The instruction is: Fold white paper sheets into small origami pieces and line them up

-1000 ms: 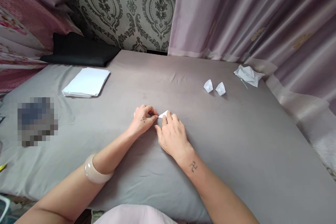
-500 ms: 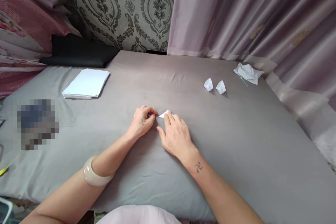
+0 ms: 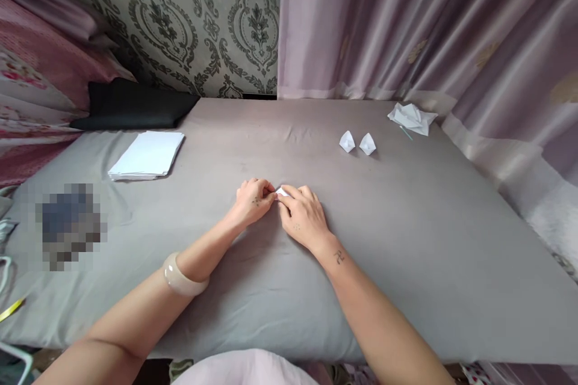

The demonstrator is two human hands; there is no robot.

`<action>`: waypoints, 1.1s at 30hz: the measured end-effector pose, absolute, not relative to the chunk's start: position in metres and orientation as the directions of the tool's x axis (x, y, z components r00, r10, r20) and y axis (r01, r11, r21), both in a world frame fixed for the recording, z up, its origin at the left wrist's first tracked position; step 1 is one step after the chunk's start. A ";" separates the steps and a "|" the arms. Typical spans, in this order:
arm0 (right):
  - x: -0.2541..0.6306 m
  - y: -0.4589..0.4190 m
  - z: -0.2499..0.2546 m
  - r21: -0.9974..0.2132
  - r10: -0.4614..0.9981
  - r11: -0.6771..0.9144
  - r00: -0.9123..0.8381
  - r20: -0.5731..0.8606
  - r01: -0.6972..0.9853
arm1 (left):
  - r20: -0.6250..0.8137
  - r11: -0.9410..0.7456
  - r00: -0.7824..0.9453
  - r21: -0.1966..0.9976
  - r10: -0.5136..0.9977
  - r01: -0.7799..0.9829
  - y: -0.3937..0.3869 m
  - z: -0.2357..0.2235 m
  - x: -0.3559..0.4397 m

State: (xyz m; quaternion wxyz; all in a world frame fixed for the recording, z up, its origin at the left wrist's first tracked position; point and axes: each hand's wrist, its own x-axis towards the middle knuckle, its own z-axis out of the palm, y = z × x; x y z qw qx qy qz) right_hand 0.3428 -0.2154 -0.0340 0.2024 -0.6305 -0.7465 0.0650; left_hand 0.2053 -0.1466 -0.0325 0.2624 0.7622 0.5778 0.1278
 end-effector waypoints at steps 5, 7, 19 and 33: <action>0.350 -0.211 -0.047 -0.557 0.953 0.192 -0.019 0.301 0.808 | -0.147 -0.165 0.296 0.567 0.944 0.807 -0.145 -0.027 0.209; 0.351 -0.210 -0.050 -0.594 0.955 0.177 0.008 0.295 0.785 | -0.132 -0.169 0.298 0.582 0.945 0.795 -0.149 -0.026 0.208; 0.354 -0.209 -0.053 -0.817 0.927 0.241 0.124 0.353 0.525 | -0.108 -0.076 0.495 0.939 0.862 0.336 -0.153 -0.033 0.199; 0.346 -0.219 -0.025 -0.898 0.872 0.176 0.359 0.332 0.403 | -0.177 0.260 0.403 0.952 0.898 -0.160 -0.168 -0.017 0.208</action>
